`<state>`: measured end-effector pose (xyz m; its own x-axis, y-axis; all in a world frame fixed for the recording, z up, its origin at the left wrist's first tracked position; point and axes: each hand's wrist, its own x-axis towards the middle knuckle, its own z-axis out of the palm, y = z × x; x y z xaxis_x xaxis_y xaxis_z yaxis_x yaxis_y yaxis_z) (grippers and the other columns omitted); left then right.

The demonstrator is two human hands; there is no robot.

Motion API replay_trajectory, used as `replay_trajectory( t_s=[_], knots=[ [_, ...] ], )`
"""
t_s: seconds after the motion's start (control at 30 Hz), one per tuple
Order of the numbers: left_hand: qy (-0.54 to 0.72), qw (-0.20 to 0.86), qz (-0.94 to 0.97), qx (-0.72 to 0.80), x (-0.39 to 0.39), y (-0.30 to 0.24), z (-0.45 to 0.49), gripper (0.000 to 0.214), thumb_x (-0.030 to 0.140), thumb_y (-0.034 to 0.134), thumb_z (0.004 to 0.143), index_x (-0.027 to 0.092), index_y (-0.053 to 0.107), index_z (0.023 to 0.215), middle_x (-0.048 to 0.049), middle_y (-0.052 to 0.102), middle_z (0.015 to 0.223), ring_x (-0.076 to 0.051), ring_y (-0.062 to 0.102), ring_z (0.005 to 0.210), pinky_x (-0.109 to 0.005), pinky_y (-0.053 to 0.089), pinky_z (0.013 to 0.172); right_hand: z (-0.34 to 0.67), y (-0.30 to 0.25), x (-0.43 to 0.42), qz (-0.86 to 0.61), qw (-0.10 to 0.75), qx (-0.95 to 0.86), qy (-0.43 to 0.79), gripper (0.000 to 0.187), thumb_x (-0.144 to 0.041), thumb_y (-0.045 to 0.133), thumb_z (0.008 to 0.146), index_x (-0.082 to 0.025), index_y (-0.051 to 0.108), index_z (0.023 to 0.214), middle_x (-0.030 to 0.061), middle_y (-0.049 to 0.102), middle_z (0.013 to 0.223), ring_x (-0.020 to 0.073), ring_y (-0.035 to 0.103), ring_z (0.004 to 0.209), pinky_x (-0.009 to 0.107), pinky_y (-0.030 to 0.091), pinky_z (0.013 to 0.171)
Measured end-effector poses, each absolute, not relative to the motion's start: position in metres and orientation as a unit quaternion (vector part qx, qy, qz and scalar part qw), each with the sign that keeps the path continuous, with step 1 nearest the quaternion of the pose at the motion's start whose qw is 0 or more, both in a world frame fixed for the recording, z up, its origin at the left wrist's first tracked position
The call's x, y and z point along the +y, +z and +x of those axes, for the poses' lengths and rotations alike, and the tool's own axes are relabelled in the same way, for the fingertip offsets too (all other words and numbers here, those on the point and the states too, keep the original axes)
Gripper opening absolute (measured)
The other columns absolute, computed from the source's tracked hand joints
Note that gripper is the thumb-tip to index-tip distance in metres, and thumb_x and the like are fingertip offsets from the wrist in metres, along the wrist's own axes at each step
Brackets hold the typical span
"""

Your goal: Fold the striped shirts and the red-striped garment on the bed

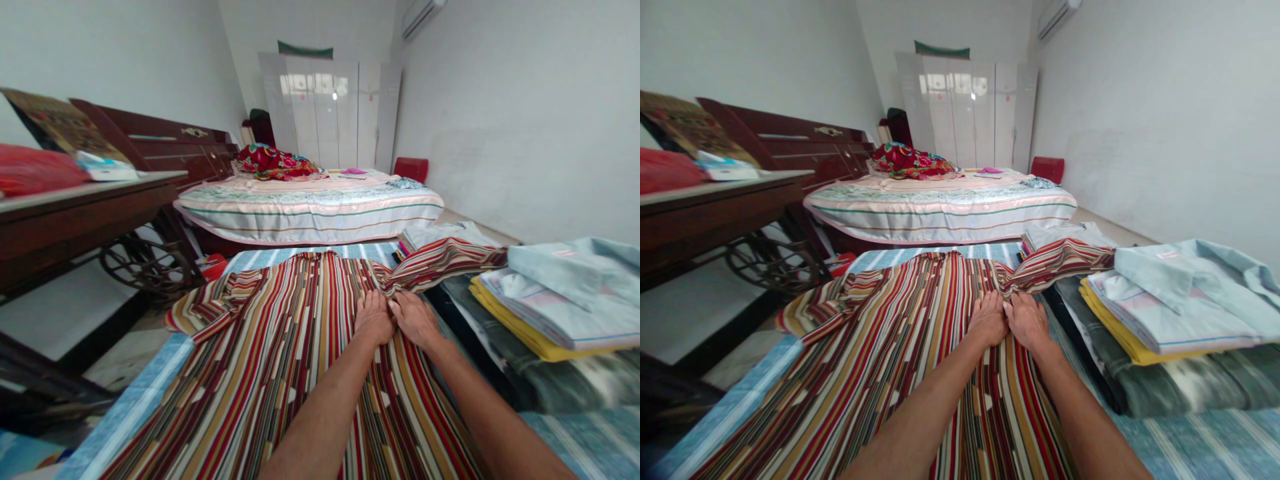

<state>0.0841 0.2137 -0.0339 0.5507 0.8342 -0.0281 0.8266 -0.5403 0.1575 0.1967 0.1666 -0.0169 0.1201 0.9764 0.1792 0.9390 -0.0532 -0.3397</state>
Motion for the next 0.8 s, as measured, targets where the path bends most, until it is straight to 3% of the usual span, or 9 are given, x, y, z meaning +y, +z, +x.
replay_trajectory(
  t_s=[0.1,0.27,0.4,0.67,0.8],
  knots=[
    [0.01,0.069,0.884,0.462,0.212,-0.031,0.083,0.068,0.039,0.033,0.082,0.012,0.021,0.144,-0.0105,0.012,0.153,-0.027,0.006,0.14,-0.047,0.007,0.111,0.19,-0.014,0.172,-0.706,0.188,-0.681,0.049,0.044,-0.036,0.028,0.094,-0.017,0.049,0.127,0.0089,0.046,0.136,0.0185,0.036,0.127,0.034,0.025,0.105],
    [0.021,0.088,0.871,0.483,0.211,-0.028,0.084,0.06,0.035,0.023,0.087,0.015,0.021,0.144,-0.0083,0.014,0.153,-0.025,0.008,0.14,-0.047,0.008,0.111,0.193,-0.024,0.178,-0.731,0.18,-0.655,0.064,0.049,-0.034,0.022,0.094,-0.01,0.047,0.129,0.0148,0.046,0.135,0.0246,0.038,0.127,0.046,0.028,0.103],
    [0.011,0.082,0.879,0.47,0.213,-0.028,0.083,0.064,0.04,0.032,0.085,0.017,0.022,0.144,-0.0093,0.011,0.153,-0.026,0.007,0.14,-0.046,0.008,0.111,0.192,-0.019,0.157,-0.72,0.182,-0.668,0.055,0.049,-0.036,0.028,0.092,-0.012,0.045,0.131,0.0119,0.04,0.14,0.0225,0.031,0.131,0.04,0.025,0.106],
    [0.023,0.121,0.868,0.48,0.218,-0.022,0.088,0.077,0.067,0.019,0.083,0.017,0.029,0.141,-0.0112,0.015,0.152,-0.026,0.008,0.14,-0.047,0.009,0.111,0.194,-0.041,0.011,-0.74,0.166,-0.652,0.005,0.053,-0.043,0.039,0.087,-0.01,0.053,0.126,0.0157,0.043,0.138,0.0279,0.039,0.128,0.041,0.034,0.105],
    [0.035,0.14,0.86,0.489,0.224,-0.01,0.088,0.073,0.065,0.018,0.084,0.016,0.035,0.135,-0.0123,0.03,0.147,-0.025,0.024,0.136,-0.045,0.02,0.109,0.216,-0.086,-0.049,-0.721,0.174,-0.669,-0.047,0.064,-0.061,0.045,0.08,-0.012,0.059,0.12,0.0193,0.05,0.131,0.0329,0.046,0.121,0.046,0.044,0.096]
  ],
)
